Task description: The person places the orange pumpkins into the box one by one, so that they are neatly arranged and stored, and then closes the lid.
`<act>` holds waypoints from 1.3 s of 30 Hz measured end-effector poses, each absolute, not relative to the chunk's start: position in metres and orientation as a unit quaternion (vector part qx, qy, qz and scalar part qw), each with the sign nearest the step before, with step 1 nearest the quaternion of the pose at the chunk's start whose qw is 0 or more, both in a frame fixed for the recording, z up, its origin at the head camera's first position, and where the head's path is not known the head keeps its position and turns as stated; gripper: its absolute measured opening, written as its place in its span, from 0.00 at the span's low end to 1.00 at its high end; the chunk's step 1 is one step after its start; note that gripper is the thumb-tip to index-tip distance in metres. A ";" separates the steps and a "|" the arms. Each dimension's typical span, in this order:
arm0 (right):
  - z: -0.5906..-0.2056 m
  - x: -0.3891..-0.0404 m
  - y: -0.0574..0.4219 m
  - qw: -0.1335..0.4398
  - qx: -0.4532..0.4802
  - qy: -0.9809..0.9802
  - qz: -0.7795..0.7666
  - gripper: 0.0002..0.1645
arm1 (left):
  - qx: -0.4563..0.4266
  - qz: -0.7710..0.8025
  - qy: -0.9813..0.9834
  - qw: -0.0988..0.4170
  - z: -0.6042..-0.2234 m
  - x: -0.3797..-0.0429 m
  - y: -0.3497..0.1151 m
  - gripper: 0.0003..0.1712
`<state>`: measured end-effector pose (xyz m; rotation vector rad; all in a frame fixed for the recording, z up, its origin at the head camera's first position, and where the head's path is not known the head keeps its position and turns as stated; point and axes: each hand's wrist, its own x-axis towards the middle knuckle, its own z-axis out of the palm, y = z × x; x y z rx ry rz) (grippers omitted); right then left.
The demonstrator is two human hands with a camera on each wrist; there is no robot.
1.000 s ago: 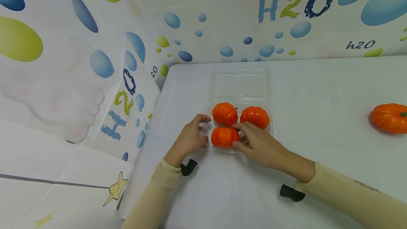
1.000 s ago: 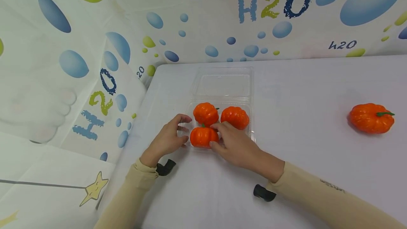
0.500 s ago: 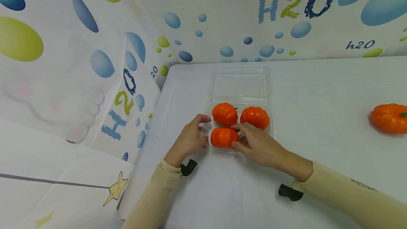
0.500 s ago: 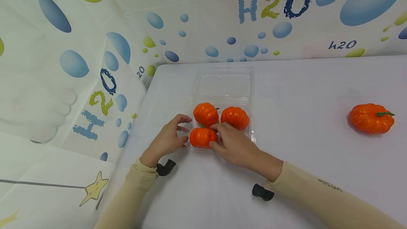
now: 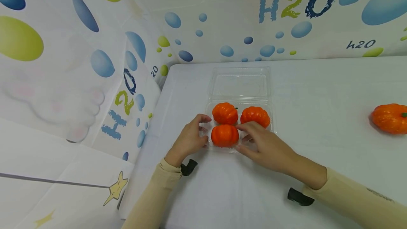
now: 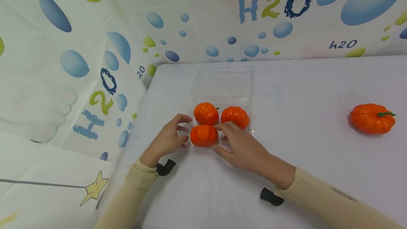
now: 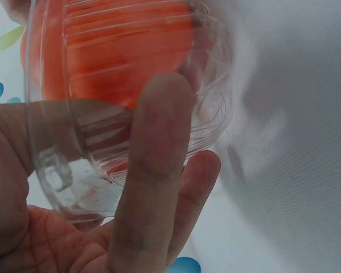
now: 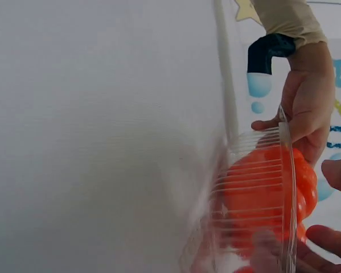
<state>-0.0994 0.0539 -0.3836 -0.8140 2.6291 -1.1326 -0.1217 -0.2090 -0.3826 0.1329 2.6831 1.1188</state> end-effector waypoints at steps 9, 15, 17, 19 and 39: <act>-0.387 -0.091 0.089 -0.036 -0.294 0.868 -0.398 0.28 | 0.041 0.389 0.912 0.122 -0.384 -0.122 -0.209 0.31; -0.388 -0.089 0.126 -0.114 -0.263 0.872 -0.397 0.33 | 0.040 0.389 0.912 0.123 -0.384 -0.122 -0.209 0.31; -0.388 -0.087 0.139 -0.129 -0.252 0.874 -0.394 0.36 | 0.038 0.392 0.910 0.126 -0.384 -0.122 -0.209 0.31; -0.388 -0.085 0.153 -0.138 -0.238 0.877 -0.393 0.38 | 0.036 0.393 0.910 0.129 -0.385 -0.122 -0.209 0.31; -0.407 -0.099 0.290 -0.220 -0.043 0.935 -0.274 0.50 | 0.034 0.399 0.907 0.131 -0.387 -0.120 -0.211 0.31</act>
